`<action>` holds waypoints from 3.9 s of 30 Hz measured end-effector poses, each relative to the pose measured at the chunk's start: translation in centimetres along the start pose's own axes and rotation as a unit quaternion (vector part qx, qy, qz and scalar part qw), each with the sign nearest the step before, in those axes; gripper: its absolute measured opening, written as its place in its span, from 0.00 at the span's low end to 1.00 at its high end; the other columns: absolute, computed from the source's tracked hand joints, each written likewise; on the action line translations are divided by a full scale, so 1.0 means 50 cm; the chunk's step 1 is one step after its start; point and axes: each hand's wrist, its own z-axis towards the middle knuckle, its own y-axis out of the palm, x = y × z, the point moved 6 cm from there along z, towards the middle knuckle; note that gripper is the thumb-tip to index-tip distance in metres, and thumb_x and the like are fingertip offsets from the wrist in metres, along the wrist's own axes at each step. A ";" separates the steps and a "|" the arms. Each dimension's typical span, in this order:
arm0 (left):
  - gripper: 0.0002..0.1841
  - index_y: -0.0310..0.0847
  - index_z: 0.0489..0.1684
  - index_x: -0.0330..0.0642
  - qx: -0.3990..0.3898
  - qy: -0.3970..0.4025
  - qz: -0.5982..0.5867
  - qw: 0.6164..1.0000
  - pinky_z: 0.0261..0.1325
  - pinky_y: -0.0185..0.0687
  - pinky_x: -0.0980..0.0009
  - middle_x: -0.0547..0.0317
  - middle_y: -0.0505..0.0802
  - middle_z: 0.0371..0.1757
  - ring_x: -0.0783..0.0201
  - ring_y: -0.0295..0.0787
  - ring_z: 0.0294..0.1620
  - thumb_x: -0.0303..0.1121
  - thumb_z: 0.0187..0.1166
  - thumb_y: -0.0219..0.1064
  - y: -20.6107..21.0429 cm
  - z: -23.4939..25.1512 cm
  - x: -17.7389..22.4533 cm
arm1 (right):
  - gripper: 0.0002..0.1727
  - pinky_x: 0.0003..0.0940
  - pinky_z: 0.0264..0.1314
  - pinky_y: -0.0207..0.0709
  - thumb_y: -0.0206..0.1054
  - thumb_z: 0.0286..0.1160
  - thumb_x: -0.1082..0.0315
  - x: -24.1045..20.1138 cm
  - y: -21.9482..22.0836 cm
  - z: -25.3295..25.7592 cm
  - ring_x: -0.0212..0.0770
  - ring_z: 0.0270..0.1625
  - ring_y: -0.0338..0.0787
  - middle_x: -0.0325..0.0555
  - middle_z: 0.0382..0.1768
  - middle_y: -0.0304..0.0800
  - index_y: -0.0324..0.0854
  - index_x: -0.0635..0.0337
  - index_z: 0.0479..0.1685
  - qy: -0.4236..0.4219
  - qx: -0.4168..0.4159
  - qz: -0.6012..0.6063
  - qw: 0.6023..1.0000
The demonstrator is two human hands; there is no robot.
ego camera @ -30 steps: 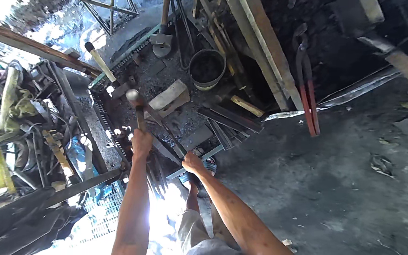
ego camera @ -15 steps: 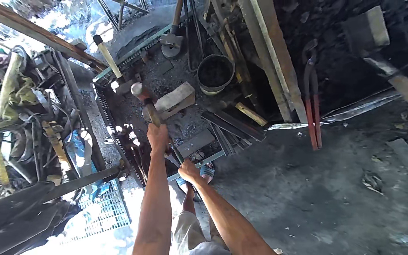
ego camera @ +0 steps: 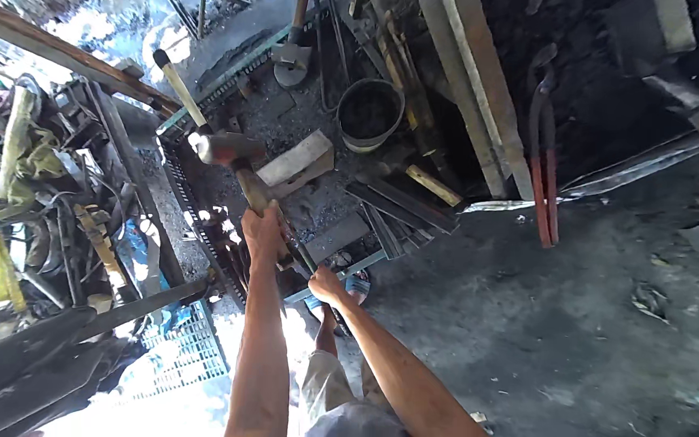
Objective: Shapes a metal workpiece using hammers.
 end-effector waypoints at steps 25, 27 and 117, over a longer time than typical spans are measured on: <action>0.20 0.75 0.59 0.31 0.008 -0.122 -0.036 0.992 0.18 0.90 0.58 0.50 0.87 0.22 0.56 0.86 0.14 0.42 0.85 0.68 -0.063 -0.064 -0.285 | 0.23 0.64 0.60 0.80 0.60 0.83 0.53 0.221 -0.065 -0.016 0.59 0.57 0.90 0.61 0.52 0.90 0.80 0.63 0.64 0.014 0.012 -0.070 0.997; 0.21 0.75 0.58 0.30 -0.022 -0.160 -0.069 0.984 0.18 0.89 0.58 0.50 0.87 0.22 0.55 0.86 0.14 0.41 0.82 0.71 -0.053 -0.107 -0.344 | 0.24 0.63 0.63 0.80 0.59 0.85 0.54 0.262 -0.082 -0.033 0.60 0.59 0.90 0.61 0.55 0.90 0.78 0.63 0.68 0.024 0.014 -0.101 0.994; 0.32 0.79 0.74 0.39 -0.105 -0.186 0.512 0.832 0.67 0.81 0.35 0.36 0.85 0.73 0.37 0.84 0.72 0.48 0.72 0.73 -0.145 -0.025 -0.707 | 0.23 0.64 0.50 0.82 0.69 0.79 0.49 0.714 0.079 -0.288 0.60 0.47 0.91 0.59 0.42 0.90 0.82 0.60 0.59 0.283 0.116 -0.029 0.952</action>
